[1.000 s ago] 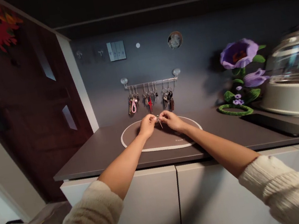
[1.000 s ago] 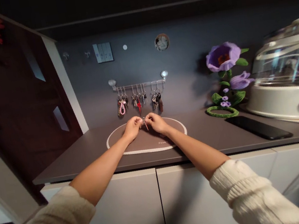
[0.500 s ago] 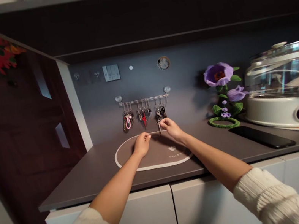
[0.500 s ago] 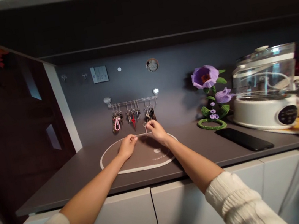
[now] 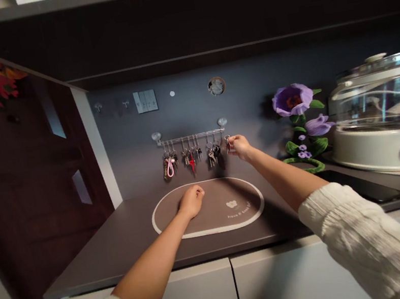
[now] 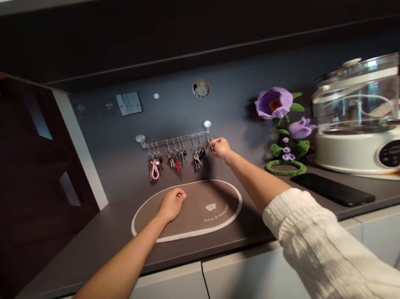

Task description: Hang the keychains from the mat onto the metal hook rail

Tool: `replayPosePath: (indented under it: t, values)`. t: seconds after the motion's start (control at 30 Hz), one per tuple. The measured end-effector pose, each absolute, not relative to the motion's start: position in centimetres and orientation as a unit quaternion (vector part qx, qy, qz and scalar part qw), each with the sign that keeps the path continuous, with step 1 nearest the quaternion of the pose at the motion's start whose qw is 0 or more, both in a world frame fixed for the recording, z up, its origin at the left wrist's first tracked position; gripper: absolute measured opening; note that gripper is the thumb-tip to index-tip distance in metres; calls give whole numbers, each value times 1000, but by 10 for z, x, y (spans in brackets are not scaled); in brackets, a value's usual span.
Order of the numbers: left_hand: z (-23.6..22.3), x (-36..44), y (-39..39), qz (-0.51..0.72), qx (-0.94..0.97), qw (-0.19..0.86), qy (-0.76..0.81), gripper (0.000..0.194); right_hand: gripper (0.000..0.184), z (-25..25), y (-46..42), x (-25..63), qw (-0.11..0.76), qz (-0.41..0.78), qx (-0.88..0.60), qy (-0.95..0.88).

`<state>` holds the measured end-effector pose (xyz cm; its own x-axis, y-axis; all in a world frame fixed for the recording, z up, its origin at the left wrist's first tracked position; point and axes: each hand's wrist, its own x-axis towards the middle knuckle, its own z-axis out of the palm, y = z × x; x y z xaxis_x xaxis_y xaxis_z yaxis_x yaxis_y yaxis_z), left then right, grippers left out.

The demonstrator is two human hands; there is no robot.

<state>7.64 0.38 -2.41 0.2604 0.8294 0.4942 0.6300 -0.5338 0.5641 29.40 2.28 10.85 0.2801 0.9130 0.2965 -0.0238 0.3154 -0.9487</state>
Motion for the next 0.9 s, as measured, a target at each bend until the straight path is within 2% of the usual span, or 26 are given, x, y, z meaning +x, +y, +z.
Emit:
replayPosePath:
  t: [0.5,0.9]
  values:
    - [-22,75,0,394,781,138,464,14,17,116,57,297,624,372,-512,-459]
    - [-22,74,-1,391,785,134,462,13,10,96,60,297,620,347,-519,-475]
